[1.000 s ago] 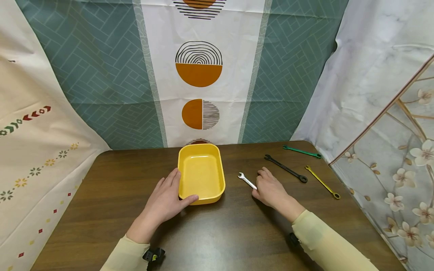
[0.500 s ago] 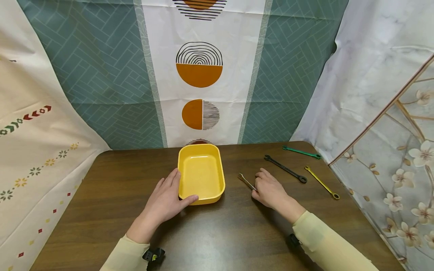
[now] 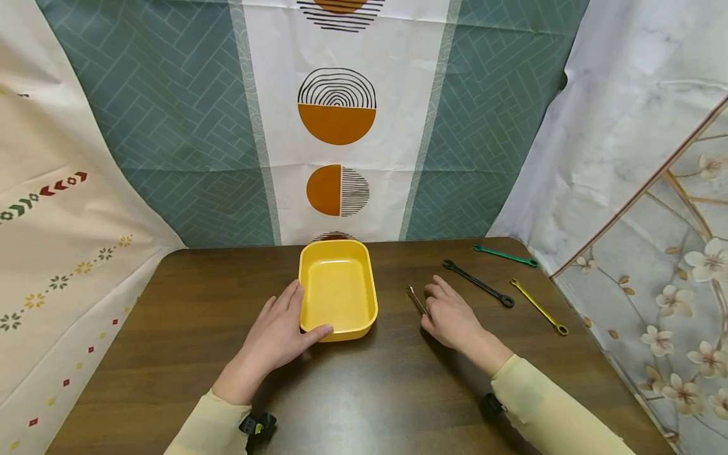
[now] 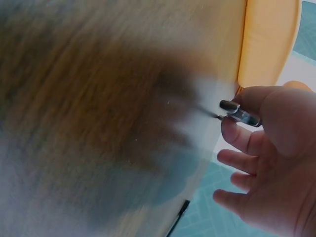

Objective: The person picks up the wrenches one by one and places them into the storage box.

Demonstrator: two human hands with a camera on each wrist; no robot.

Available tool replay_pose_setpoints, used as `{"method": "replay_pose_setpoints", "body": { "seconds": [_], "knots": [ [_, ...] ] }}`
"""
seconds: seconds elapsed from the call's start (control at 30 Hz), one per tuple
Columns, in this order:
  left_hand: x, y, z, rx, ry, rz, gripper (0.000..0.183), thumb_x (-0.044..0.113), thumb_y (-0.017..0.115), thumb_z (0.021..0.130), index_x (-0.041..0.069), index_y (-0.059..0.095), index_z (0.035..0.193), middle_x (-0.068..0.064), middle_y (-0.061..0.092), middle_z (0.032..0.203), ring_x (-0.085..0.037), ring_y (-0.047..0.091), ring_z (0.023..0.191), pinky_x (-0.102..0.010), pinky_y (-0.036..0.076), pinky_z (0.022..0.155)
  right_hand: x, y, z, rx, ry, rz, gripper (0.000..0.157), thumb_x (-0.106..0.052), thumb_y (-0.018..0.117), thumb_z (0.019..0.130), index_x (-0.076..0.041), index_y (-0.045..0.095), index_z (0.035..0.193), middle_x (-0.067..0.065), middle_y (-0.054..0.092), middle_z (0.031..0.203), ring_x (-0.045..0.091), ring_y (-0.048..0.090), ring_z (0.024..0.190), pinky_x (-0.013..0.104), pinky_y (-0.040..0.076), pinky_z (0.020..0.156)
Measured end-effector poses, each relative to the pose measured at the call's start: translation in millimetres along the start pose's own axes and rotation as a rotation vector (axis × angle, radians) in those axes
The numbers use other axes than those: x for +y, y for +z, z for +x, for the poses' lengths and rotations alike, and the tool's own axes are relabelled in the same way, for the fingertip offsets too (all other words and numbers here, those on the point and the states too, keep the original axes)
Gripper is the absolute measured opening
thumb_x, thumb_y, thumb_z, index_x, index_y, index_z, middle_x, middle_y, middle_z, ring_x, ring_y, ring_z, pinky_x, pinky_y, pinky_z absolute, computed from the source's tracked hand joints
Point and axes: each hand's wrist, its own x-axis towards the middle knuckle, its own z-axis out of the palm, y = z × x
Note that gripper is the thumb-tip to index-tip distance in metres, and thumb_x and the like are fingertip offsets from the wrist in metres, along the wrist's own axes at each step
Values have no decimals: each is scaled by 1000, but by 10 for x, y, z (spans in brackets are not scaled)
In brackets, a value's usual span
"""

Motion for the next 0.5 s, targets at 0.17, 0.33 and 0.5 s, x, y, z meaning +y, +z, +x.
{"method": "replay_pose_setpoints", "body": {
  "seconds": [0.17,0.33,0.5],
  "knots": [
    [-10,7,13,-12,-7,-7,120,77,71,95,-8,30,169,-27,27,178,-45,33,161,-65,24,131,-31,7,29,-29,57,108,31,-11,69,97,-15,59,67,27,63,147,48,39,158,56,36,128],
    [-18,11,18,-21,-11,-10,122,78,71,94,-7,29,170,-25,26,178,-44,32,162,-65,23,131,-73,0,63,-55,132,200,32,-12,65,98,-18,56,68,23,59,156,43,30,163,61,44,121],
    [-24,19,14,-17,-7,-11,122,78,72,93,-7,30,170,-26,27,178,-44,33,161,-65,24,131,-125,-20,104,-27,156,253,30,-12,65,96,-19,55,68,20,60,156,41,31,163,63,50,114]
  ]
}}
